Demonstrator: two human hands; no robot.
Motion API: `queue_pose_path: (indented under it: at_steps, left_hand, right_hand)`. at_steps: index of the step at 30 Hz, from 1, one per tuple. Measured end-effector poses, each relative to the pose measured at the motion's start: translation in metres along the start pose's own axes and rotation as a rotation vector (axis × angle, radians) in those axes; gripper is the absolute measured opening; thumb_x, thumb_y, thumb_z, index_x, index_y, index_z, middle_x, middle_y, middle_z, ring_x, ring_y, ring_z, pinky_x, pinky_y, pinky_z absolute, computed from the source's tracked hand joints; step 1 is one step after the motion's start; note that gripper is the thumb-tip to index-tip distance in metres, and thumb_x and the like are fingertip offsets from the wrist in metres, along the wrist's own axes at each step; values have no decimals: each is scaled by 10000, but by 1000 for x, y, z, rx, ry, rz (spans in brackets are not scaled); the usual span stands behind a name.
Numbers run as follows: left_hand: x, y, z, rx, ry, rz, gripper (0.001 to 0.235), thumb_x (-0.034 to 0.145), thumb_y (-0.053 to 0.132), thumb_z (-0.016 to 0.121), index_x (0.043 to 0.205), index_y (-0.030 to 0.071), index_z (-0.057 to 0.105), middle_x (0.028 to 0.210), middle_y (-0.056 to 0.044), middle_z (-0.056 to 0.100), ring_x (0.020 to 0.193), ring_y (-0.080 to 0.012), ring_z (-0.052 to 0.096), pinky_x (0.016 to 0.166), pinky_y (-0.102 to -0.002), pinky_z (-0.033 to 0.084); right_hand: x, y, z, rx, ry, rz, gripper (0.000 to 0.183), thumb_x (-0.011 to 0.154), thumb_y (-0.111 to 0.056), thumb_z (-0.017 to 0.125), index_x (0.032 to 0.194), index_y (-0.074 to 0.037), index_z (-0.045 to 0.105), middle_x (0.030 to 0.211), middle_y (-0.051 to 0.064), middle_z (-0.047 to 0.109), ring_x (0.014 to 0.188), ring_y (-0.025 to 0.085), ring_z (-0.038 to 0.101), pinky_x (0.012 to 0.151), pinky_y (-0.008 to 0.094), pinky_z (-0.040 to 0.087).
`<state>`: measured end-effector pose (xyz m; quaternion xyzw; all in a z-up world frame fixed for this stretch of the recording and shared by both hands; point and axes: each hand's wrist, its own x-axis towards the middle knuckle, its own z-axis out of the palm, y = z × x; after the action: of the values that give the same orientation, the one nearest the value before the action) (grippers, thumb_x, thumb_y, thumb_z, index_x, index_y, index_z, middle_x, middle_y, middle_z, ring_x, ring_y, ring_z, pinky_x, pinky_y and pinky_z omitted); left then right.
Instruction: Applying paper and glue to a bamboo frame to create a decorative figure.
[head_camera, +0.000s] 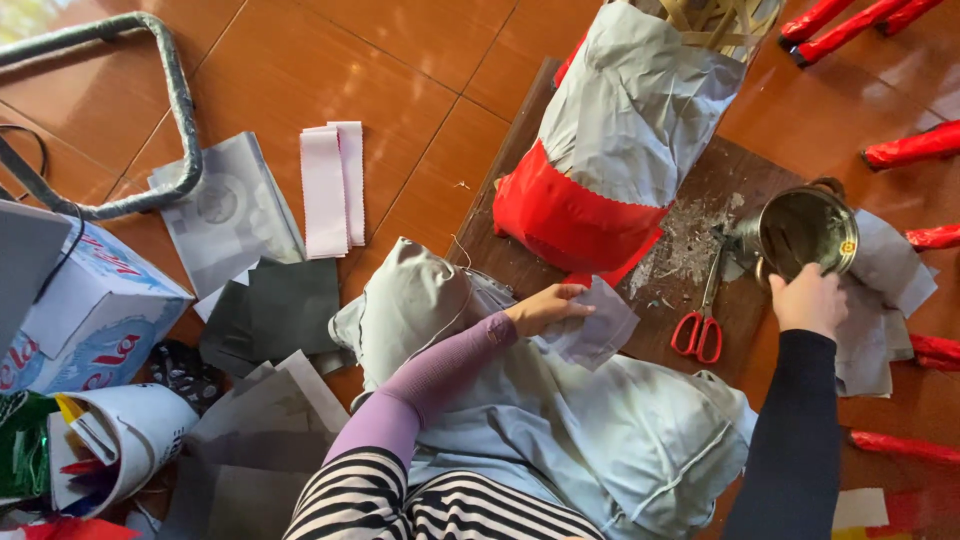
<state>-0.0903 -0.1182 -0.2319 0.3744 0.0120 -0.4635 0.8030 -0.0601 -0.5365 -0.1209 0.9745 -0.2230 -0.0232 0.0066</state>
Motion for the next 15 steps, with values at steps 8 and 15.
queue_pose_path:
  at_steps: [8, 15]
  left_hand:
    - [-11, 10, 18, 117, 145, -4, 474, 931, 36, 685, 1368, 115, 520, 1117, 50, 668, 940, -51, 667, 825, -240, 569]
    - [1, -1, 1, 71, -18, -2, 246, 1020, 95, 674, 1245, -3, 684, 996, 9, 723, 805, -58, 654, 668, -213, 522]
  right_hand:
    - [12, 33, 31, -129, 4, -61, 267, 1003, -182, 595, 1235, -65, 658, 1118, 306, 705, 1035, 520, 677, 871, 650, 507]
    - [-38, 39, -9, -85, 104, -13, 242, 1020, -191, 587, 1141, -152, 792, 951, 263, 752, 934, 474, 717, 781, 582, 563]
